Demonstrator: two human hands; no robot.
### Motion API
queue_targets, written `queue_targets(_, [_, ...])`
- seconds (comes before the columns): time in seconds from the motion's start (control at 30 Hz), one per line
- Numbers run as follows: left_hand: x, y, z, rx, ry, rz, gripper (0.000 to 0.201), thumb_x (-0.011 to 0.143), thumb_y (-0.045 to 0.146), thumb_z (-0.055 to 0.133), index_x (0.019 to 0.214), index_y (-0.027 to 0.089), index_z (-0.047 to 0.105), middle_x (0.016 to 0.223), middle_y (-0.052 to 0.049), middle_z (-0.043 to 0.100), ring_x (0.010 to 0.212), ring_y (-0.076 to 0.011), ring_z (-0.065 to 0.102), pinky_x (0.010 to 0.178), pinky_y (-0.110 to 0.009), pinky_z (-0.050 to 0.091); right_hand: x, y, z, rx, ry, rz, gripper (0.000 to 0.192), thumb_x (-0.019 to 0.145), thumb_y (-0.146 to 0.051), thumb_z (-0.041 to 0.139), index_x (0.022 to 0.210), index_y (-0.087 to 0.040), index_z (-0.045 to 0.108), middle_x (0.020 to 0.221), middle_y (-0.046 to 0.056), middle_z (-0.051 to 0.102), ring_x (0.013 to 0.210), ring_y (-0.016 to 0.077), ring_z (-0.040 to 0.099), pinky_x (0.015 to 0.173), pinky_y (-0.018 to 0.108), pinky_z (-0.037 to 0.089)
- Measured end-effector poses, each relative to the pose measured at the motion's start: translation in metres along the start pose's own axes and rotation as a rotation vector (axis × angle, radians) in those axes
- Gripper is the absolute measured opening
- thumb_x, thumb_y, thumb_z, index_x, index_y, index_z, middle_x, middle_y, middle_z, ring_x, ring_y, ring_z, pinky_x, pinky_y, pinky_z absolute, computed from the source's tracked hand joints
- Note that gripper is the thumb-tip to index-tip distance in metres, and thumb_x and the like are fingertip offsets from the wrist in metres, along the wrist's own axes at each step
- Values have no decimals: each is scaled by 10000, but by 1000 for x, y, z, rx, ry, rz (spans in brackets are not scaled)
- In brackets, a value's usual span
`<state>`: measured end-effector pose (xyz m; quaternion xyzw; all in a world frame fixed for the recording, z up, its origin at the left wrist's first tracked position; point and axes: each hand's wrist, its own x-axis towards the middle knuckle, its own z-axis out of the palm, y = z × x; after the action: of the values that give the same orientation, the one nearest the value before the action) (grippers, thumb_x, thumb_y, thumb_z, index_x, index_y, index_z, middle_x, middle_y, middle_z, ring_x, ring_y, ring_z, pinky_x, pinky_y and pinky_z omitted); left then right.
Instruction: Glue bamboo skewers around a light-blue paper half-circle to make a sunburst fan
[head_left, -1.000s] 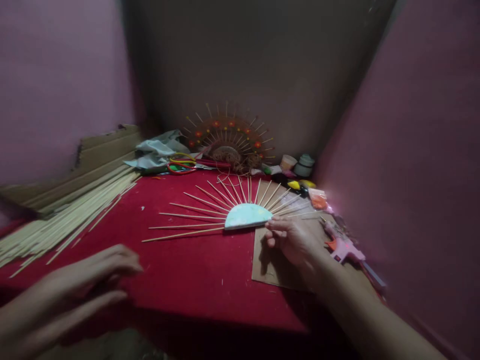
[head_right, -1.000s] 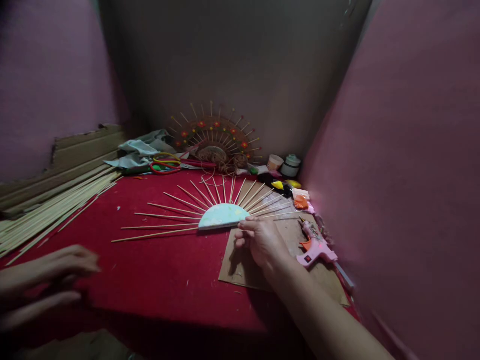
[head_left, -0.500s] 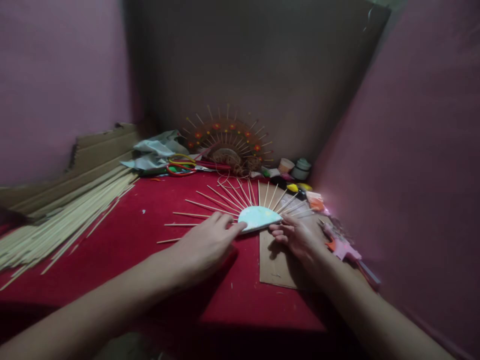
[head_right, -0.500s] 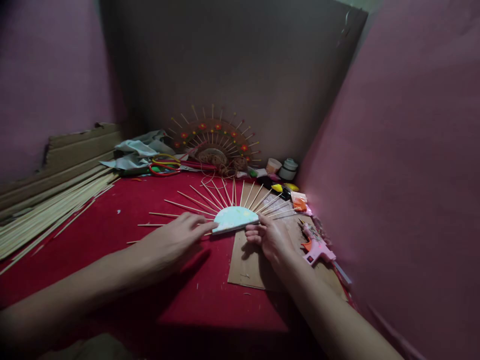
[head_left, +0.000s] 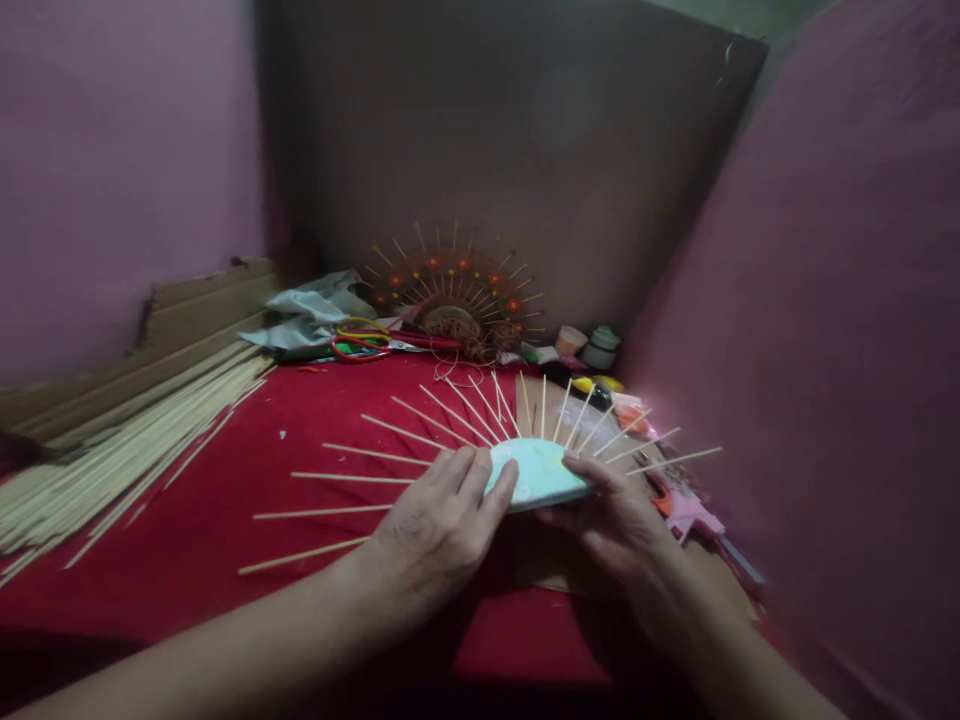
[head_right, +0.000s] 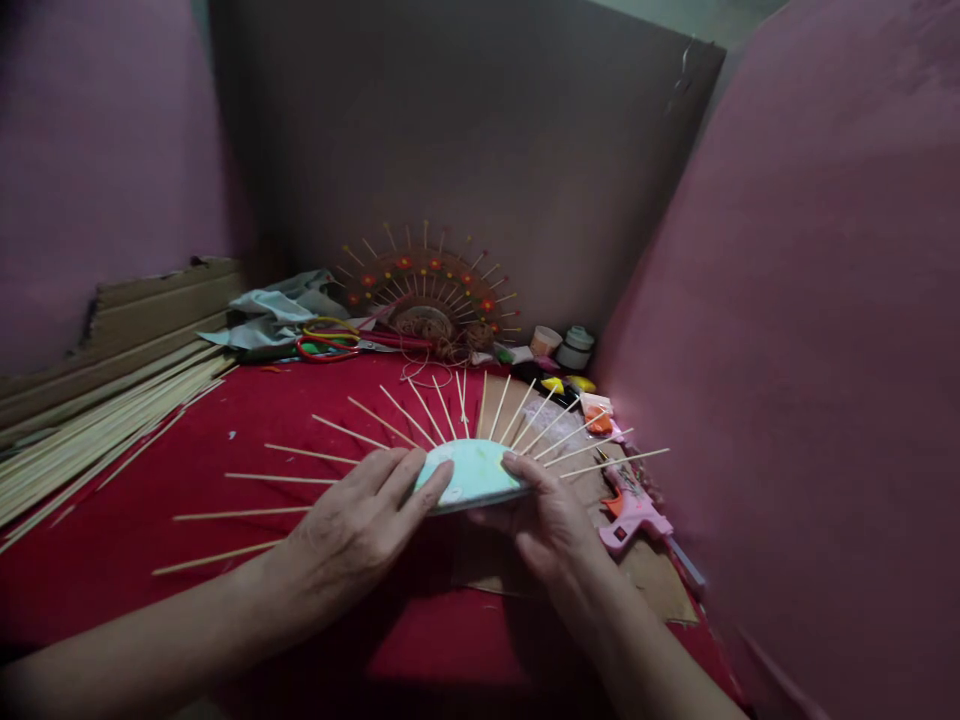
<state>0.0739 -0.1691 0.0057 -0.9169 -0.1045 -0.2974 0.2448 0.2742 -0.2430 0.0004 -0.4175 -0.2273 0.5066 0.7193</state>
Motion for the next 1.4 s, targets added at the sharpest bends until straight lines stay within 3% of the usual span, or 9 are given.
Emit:
queue_targets(0.17, [4, 0, -20, -342, 331, -6, 285, 910, 49, 443, 1116, 99, 634, 1099, -164, 680, 1084, -287, 575, 960, -473, 461, 13, -21, 26, 155, 88, -46, 151, 731, -171, 726, 871, -182, 672, 838, 51, 745, 753, 207, 687, 672, 384, 604])
queue_targets(0.27, [12, -8, -7, -1006, -27, -330, 263, 897, 253, 574, 649, 170, 562, 644, -42, 618, 621, -162, 569, 619, -307, 502, 24, -28, 46, 236, 74, -89, 143, 751, -176, 720, 887, -180, 678, 833, 46, 750, 740, 198, 678, 671, 366, 587])
queue_targets(0.3, [16, -12, 0, -1231, -207, -622, 276, 883, 338, 604, 667, 172, 556, 621, -35, 602, 574, -156, 560, 546, -289, 484, 28, -27, 51, 235, 61, -92, 146, 748, -194, 732, 885, -182, 681, 826, 40, 749, 723, 189, 669, 651, 344, 575])
queue_targets(0.37, [28, -23, 13, -1392, -271, -791, 310, 905, 465, 539, 833, 165, 572, 568, 2, 567, 448, -128, 505, 403, -243, 411, 34, -21, 57, 202, 26, -103, 181, 729, -243, 764, 883, -183, 690, 816, 25, 741, 688, 164, 642, 603, 290, 537])
queue_targets(0.47, [44, -34, 23, -1890, 7, -1167, 370, 809, 509, 662, 831, 155, 555, 593, 14, 563, 420, -88, 478, 368, -198, 377, 41, -10, 57, 125, -21, -132, 270, 684, -302, 800, 908, -187, 703, 800, 2, 725, 664, 137, 603, 559, 246, 476])
queue_targets(0.57, [55, -36, 28, -2090, 233, -1348, 294, 728, 344, 771, 793, 135, 574, 541, 21, 556, 374, -54, 428, 352, -167, 351, 42, -6, 53, 76, -29, -122, 334, 639, -356, 820, 907, -193, 705, 765, -11, 711, 642, 136, 587, 555, 253, 456])
queue_targets(0.77, [55, -32, 41, -2105, 346, -1357, 279, 631, 245, 825, 729, 122, 594, 494, 26, 549, 369, -41, 418, 332, -139, 305, 43, -3, 44, 3, -118, -69, 307, 636, -345, 817, 857, -163, 707, 690, -5, 679, 553, 114, 536, 552, 253, 425])
queue_targets(1.03, [53, -32, 48, -2196, 242, -1354, 510, 523, 310, 911, 907, 120, 635, 685, -1, 643, 511, -83, 523, 450, -199, 393, 44, 11, 37, -52, -199, -185, 181, 721, -331, 774, 768, -164, 721, 686, -9, 644, 644, 118, 546, 662, 253, 446])
queue_targets(1.4, [50, -41, 52, -2278, 262, -1369, 500, 475, 252, 937, 863, 157, 638, 728, 13, 641, 594, -83, 530, 515, -197, 411, 50, 13, 26, 26, -102, -229, 267, 653, -401, 831, 824, -207, 764, 835, 21, 721, 775, 176, 605, 679, 289, 486])
